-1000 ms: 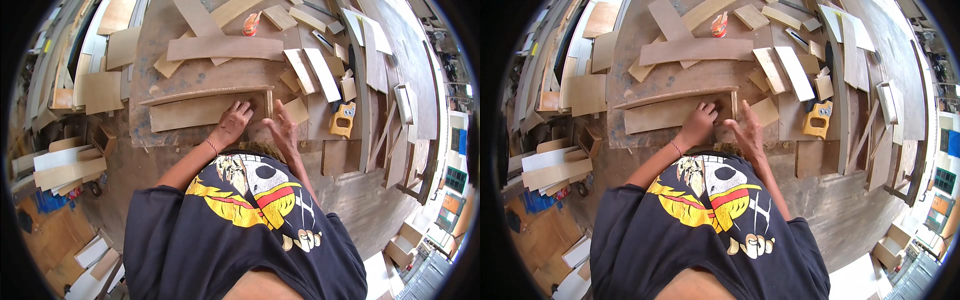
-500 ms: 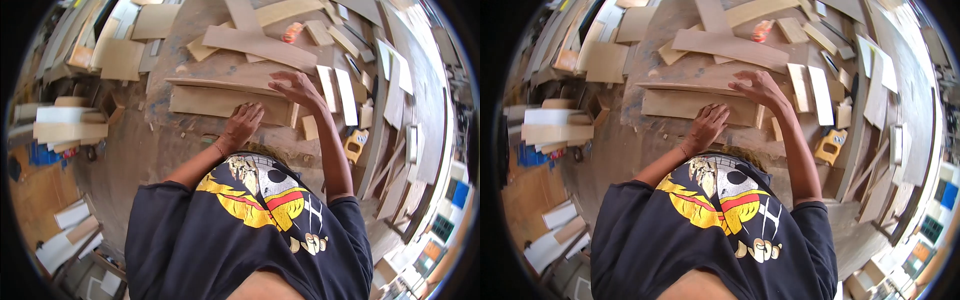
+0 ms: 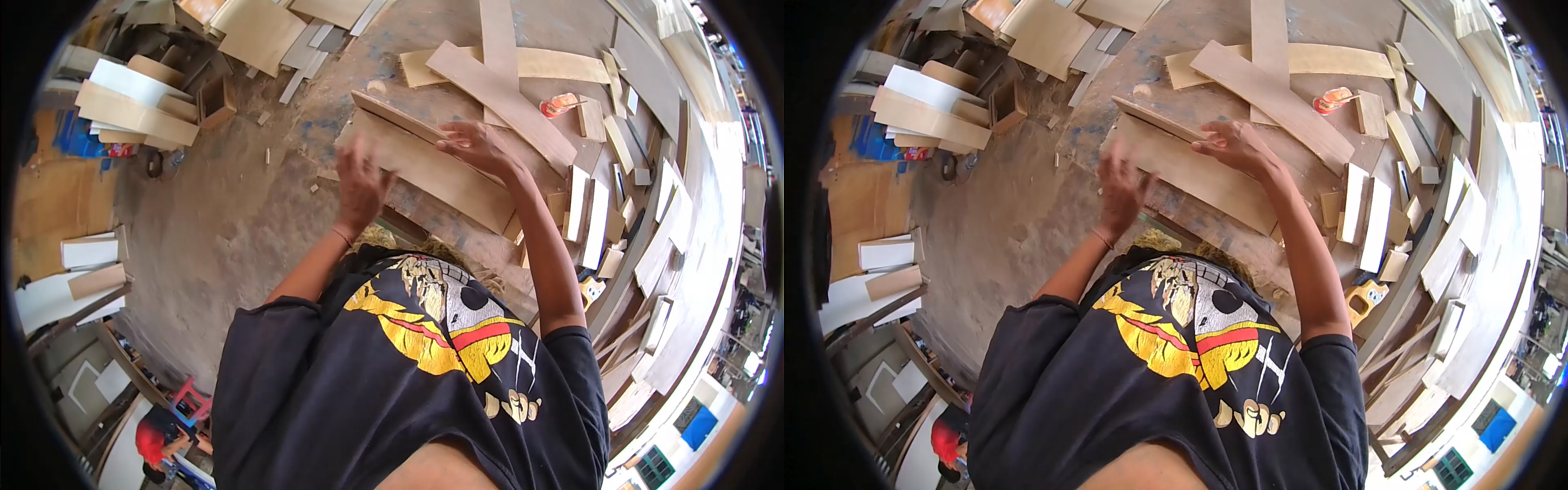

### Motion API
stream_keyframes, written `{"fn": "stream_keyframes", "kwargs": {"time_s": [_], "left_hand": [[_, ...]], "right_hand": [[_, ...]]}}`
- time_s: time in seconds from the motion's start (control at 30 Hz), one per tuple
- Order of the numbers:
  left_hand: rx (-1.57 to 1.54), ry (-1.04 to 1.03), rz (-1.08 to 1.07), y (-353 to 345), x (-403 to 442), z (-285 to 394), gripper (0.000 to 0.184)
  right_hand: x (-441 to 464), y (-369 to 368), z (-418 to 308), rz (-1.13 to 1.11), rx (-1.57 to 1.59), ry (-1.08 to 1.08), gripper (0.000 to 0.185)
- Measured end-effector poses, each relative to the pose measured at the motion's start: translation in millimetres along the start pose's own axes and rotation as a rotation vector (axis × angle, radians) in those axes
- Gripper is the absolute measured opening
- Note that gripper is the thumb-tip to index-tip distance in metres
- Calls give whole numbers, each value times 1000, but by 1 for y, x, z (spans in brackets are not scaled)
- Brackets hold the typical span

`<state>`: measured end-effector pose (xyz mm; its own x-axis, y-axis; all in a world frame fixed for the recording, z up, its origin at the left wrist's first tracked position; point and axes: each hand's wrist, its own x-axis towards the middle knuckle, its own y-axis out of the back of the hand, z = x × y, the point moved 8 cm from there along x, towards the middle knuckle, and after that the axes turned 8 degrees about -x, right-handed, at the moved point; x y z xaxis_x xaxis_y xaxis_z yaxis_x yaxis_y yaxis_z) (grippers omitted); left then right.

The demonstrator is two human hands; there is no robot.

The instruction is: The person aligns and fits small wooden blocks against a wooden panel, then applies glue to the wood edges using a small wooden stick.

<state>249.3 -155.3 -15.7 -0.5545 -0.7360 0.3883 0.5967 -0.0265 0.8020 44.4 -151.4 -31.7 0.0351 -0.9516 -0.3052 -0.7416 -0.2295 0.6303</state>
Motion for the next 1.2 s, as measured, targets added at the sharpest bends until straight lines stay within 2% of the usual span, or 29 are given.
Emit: {"fn": "stream_keyframes", "kwargs": {"time_s": [0.13, 0.2, 0.33, 0.4, 0.73, 1.2], "left_hand": [[-61, 95, 70, 11, 8, -36, 70], [-5, 48, -37, -5, 6, -33, 78], [13, 74, -7, -15, 1, -36, 89], [-62, 112, -14, -17, 0, -41, 97], [-34, 43, -39, -20, 3, -40, 101], [-60, 94, -63, -24, 2, -43, 98]], "right_hand": [[-11, 2, -16, 98, -61, 10, 53], [-14, 7, -28, 173, -211, 0, 37], [-15, 3, -39, 163, -304, 38, 25], [-16, 5, -43, 269, -284, 153, 19], [-15, 2, -40, 293, -310, 142, 21], [-18, 2, -43, 285, -307, 76, 22]]}}
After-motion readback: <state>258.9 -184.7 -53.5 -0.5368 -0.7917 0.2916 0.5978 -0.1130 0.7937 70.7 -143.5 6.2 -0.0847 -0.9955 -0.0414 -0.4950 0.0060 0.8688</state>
